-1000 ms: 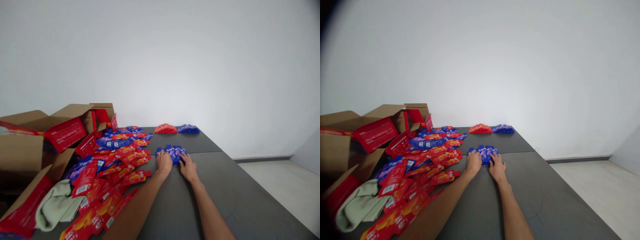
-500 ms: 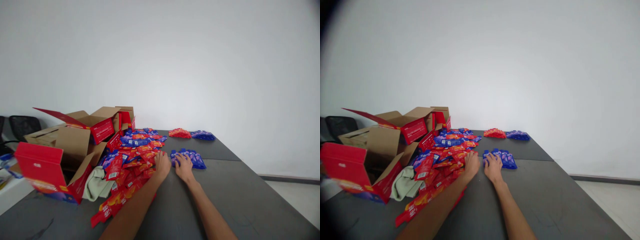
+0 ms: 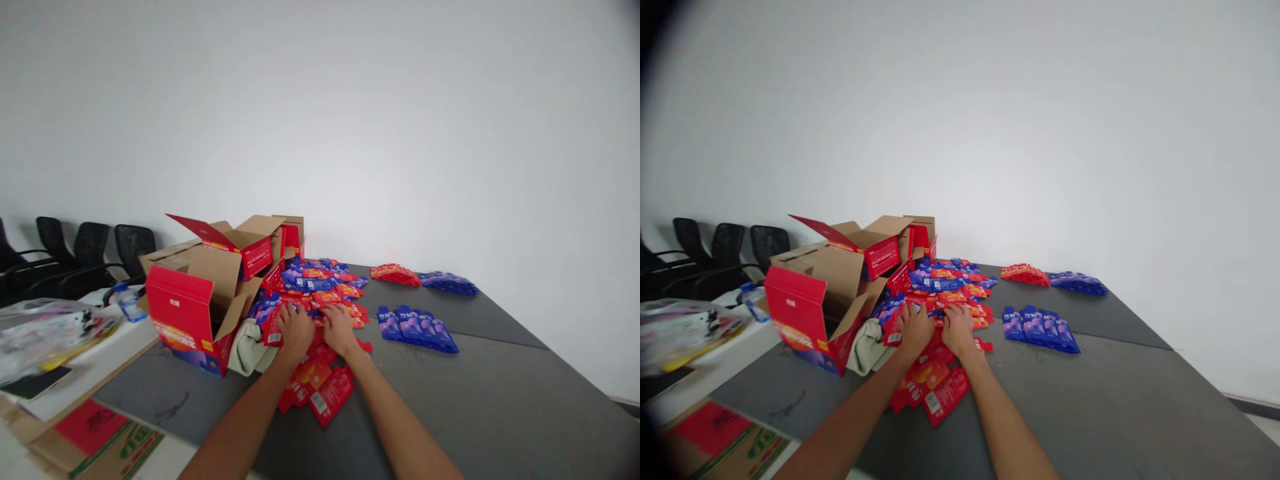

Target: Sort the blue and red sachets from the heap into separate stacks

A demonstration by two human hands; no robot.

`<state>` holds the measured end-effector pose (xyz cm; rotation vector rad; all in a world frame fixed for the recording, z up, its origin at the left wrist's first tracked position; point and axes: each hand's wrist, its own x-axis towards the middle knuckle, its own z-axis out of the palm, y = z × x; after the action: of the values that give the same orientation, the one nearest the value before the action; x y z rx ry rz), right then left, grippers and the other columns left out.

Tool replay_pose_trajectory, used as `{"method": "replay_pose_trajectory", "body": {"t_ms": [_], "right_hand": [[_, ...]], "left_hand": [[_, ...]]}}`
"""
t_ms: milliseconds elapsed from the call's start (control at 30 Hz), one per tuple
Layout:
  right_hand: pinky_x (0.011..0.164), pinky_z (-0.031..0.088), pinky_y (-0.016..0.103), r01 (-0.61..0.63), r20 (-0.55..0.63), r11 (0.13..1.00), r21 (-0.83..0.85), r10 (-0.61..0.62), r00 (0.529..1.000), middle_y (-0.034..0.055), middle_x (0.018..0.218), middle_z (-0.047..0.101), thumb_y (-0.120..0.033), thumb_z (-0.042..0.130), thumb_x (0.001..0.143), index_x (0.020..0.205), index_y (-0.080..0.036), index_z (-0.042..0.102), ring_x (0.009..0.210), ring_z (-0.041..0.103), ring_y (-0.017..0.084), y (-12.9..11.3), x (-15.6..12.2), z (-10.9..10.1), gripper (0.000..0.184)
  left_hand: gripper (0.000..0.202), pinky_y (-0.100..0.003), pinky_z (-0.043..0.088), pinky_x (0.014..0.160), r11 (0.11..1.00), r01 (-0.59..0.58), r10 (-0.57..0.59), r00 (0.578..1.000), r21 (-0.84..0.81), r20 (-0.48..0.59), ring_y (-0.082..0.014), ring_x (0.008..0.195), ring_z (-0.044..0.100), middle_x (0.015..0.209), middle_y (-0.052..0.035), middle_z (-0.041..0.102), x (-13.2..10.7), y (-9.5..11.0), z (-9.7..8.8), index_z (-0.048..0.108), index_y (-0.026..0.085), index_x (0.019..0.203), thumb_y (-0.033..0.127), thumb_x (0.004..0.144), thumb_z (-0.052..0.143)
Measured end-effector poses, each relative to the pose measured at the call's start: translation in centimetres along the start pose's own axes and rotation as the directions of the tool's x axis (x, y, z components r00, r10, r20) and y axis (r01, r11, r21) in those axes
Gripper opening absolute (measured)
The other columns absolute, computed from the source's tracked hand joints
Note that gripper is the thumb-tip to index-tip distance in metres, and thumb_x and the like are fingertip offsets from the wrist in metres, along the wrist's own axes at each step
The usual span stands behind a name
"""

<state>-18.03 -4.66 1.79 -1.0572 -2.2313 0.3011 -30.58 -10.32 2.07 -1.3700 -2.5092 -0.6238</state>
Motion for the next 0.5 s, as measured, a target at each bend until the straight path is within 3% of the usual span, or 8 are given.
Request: {"method": "replay_pose_trajectory", "body": {"t_ms": [133, 233, 333, 500], "right_hand": [[0.105, 0.032, 0.035, 0.020, 0.052, 1.000, 0.010, -0.021, 0.998, 0.0060, 0.133, 0.061, -0.020, 0.045, 0.092, 0.118, -0.023, 0.068, 0.123, 0.048, 0.023, -2.1, 0.3, 1.7, 0.035], [0.102, 0.034, 0.032, 0.045, 0.102, 0.999, 0.003, -0.046, 0.994, 0.0065, 0.132, 0.061, -0.020, 0.043, 0.094, 0.118, -0.023, 0.068, 0.120, 0.051, 0.021, -3.4, 0.3, 2.3, 0.035], [0.096, 0.037, 0.030, 0.026, 0.149, 1.000, -0.013, -0.024, 0.988, 0.0069, 0.122, 0.066, -0.022, 0.042, 0.095, 0.116, -0.023, 0.068, 0.114, 0.055, 0.020, -4.2, 0.1, 2.4, 0.033], [0.082, 0.041, 0.028, -0.086, 0.172, 0.995, -0.046, 0.092, 0.981, 0.0099, 0.103, 0.072, -0.024, 0.039, 0.097, 0.110, -0.021, 0.069, 0.098, 0.063, 0.021, -4.6, 0.6, 2.9, 0.033]], "left_hand": [[0.058, -0.066, 0.023, 0.107, 0.986, 0.165, -0.166, 0.984, 0.017, 0.067, -0.0446, 0.139, 0.030, 0.150, -0.0237, 0.039, 0.2, -2.6, 0.1, 0.046, 0.014, 0.140, 0.041, 0.089, 0.048], [0.061, -0.065, 0.028, 0.104, 0.975, 0.224, -0.224, 0.973, 0.007, 0.046, -0.0440, 0.136, 0.034, 0.150, -0.0242, 0.039, 0.2, -3.5, 0.1, 0.044, 0.013, 0.141, 0.046, 0.090, 0.045], [0.052, -0.059, 0.037, 0.098, 0.976, 0.217, -0.217, 0.976, -0.016, 0.006, -0.0409, 0.130, 0.043, 0.143, -0.0248, 0.046, 0.0, -3.8, -0.2, 0.048, 0.011, 0.135, 0.041, 0.093, 0.042], [0.039, -0.048, 0.042, 0.094, 0.994, 0.096, -0.096, 0.995, -0.055, 0.003, -0.0322, 0.113, 0.057, 0.127, -0.0193, 0.060, -0.7, -3.7, -0.5, 0.055, 0.015, 0.127, 0.029, 0.097, 0.034]]}}
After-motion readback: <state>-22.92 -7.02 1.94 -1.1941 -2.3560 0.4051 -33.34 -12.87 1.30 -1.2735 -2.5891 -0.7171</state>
